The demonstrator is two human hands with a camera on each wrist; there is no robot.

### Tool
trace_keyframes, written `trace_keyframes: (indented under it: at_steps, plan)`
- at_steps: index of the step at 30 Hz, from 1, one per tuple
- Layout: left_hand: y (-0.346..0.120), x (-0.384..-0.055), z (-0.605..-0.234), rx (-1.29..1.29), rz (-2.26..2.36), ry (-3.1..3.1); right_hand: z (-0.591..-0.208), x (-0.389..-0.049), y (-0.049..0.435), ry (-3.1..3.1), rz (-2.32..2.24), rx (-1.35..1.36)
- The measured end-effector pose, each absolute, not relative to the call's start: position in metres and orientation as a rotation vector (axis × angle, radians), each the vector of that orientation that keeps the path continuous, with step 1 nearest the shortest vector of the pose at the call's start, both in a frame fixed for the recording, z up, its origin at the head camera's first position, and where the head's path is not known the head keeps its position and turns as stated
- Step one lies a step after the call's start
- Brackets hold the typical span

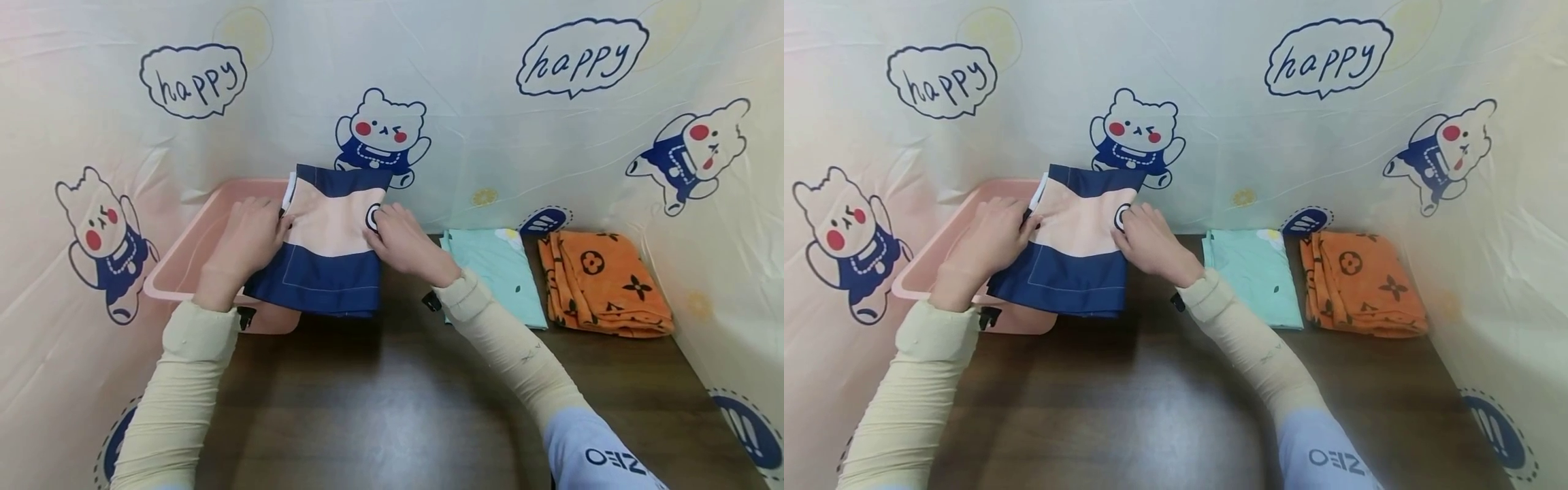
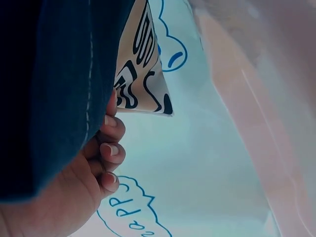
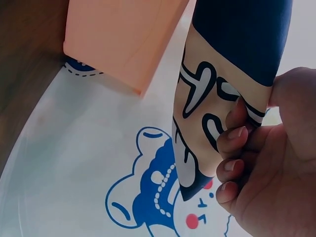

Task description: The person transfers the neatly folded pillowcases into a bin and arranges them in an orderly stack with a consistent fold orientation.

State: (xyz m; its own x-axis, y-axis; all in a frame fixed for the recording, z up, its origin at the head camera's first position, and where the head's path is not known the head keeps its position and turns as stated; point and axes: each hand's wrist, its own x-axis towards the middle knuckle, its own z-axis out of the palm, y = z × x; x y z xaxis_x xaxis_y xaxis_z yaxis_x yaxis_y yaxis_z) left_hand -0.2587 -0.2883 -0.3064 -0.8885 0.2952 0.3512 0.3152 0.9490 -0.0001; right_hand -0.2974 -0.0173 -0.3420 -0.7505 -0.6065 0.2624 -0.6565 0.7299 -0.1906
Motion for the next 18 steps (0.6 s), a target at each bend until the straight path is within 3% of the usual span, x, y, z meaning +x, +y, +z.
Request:
trace_keyframes:
  at_steps: [18]
  plan:
    - [-0.302, -0.259, -0.299, -0.367, -0.081, -2.78, -0.338, -0.301, -0.031, -2.71, 0.41, 1.044]
